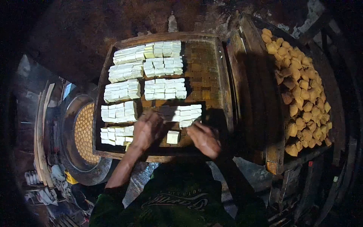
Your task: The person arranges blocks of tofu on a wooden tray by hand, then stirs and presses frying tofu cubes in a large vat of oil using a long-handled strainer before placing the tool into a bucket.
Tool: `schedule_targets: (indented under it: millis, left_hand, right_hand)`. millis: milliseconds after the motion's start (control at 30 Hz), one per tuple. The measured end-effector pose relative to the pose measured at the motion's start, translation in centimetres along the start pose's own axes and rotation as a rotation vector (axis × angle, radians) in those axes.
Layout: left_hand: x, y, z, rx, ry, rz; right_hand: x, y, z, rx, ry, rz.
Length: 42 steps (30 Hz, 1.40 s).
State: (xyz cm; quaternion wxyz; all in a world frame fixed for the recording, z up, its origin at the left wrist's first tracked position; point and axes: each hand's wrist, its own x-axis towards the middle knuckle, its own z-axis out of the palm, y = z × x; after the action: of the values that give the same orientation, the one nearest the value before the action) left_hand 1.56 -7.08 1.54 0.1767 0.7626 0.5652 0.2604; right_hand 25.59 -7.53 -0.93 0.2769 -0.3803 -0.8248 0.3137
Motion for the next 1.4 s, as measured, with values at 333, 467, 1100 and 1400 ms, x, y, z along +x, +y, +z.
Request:
schedule_targets:
  millis: [333, 467, 1100, 1400]
  left_hand:
    - [-1.1, -2.9, -3.3, 0.044, -0.206, -0.118]
    - [-2.0, -4.2, -2.8, 0.192, -0.212, 0.066]
    - [-3.3, -4.7, -2.1, 0.251, -0.367, 0.293]
    - [-1.7, -4.2, -3.3, 0.297, -0.61, 0.216]
  right_hand:
    - [3.0, -4.8, 4.1, -0.333, -0.276, 0.161]
    - [2.7, -4.1, 4.8, -0.348, -0.333, 0.193]
    - [3.5, -5.6, 3.7, -0.123, -0.348, 0.233]
    - [2.6, -4.4, 4.7, -0.101, -0.257, 0.164]
